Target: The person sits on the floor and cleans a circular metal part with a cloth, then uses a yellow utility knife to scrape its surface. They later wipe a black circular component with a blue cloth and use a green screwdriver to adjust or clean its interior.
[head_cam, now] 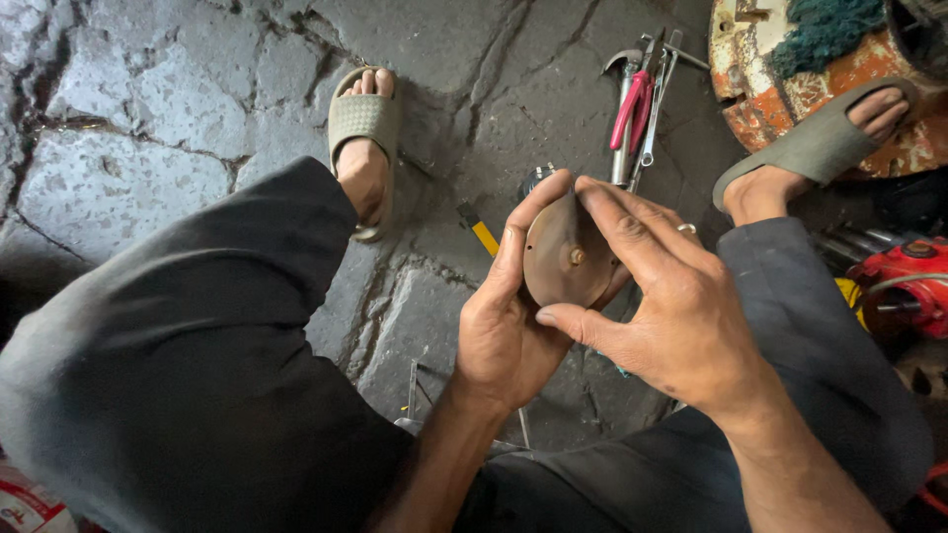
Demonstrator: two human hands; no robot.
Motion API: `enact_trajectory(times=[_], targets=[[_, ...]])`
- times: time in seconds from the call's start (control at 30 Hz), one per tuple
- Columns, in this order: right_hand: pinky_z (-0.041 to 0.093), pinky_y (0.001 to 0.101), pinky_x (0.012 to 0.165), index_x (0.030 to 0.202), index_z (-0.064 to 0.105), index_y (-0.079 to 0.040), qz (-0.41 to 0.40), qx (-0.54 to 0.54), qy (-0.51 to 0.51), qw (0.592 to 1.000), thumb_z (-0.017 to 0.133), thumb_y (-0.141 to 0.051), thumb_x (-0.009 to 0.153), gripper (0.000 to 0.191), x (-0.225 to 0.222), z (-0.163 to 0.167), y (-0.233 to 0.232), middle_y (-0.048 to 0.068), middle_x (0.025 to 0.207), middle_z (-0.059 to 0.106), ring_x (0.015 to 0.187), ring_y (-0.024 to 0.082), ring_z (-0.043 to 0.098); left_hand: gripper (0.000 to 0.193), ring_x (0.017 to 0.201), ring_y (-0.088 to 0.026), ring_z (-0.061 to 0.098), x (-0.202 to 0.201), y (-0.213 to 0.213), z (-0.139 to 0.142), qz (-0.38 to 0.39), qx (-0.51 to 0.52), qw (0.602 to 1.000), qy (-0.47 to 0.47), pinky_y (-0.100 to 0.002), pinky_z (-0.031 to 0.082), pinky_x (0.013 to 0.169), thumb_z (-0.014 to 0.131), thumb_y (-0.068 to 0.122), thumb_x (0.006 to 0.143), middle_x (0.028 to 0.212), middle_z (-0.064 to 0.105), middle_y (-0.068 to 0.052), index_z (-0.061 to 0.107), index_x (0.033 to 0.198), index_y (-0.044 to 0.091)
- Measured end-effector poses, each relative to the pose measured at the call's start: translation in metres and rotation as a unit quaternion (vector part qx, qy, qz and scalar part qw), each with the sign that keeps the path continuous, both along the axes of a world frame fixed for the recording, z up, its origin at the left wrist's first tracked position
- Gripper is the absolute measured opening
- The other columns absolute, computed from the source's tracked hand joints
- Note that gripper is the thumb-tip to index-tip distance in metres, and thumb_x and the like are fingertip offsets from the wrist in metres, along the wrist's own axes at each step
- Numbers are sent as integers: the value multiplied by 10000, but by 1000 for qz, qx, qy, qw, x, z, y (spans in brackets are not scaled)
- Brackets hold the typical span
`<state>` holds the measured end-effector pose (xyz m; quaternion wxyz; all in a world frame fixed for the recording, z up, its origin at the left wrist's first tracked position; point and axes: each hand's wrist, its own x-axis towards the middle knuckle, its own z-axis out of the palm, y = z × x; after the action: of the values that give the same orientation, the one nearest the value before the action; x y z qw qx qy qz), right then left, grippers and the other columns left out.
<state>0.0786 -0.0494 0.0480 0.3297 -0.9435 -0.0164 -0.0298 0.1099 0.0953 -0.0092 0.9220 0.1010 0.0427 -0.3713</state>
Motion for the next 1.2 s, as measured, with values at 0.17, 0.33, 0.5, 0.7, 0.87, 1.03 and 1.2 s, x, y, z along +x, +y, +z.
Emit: enact_trajectory(times=[0.17,0.33,0.5,0.7,0.87,1.03,1.2], targets=[[520,428,1069,1445,527,37,-4,0,2,1000,946,-270,655,946,0,3,0,219,1414,608,1324,350,602,552,1535,-321,348,0,-1,1,-5,-2,1000,10,-554,349,1266,269,420,1151,1658,317,-116,298,1626,140],[521,421,1073,1445,527,36,-12,5,3,1000,949,-258,647,949,0,6,2,219,1418,607,1323,350,609,551,1535,-313,352,0,-1,1,-8,-8,1000,17,-555,352,1258,264,420,1150,1658,321,-116,289,1627,146],[521,414,1077,1446,528,38,-19,7,8,1000,952,-255,641,956,0,7,3,220,1433,595,1328,343,608,556,1529,-309,349,-1,-2,0,-6,-8,1000,23,-560,352,1250,278,415,1146,1662,312,-113,278,1635,149],[515,421,1095,1449,519,48,-16,6,2,1000,945,-258,648,957,0,6,4,222,1484,554,1359,346,585,569,1531,-316,347,0,0,-1,-6,-7,1000,11,-561,353,1251,282,420,1143,1671,301,-119,262,1642,149],[517,432,1100,1448,522,45,-16,2,3,1000,946,-273,654,954,0,4,4,221,1504,534,1367,358,576,560,1534,-323,343,0,1,0,-11,-2,1000,9,-561,353,1254,276,421,1140,1672,296,-123,264,1635,159],[521,426,1112,1465,503,46,-8,20,3,1000,948,-250,665,962,0,3,4,219,1523,517,1378,355,573,542,1534,-324,348,0,0,0,-5,-2,1000,12,-558,360,1256,271,406,1150,1669,299,-124,286,1624,144],[531,414,1085,1461,493,49,8,1,-16,1000,951,-227,646,974,0,3,4,215,1506,523,1358,355,581,525,1531,-325,359,-1,1,-2,-1,-3,1000,6,-552,367,1247,274,387,1159,1660,322,-125,301,1615,129]])
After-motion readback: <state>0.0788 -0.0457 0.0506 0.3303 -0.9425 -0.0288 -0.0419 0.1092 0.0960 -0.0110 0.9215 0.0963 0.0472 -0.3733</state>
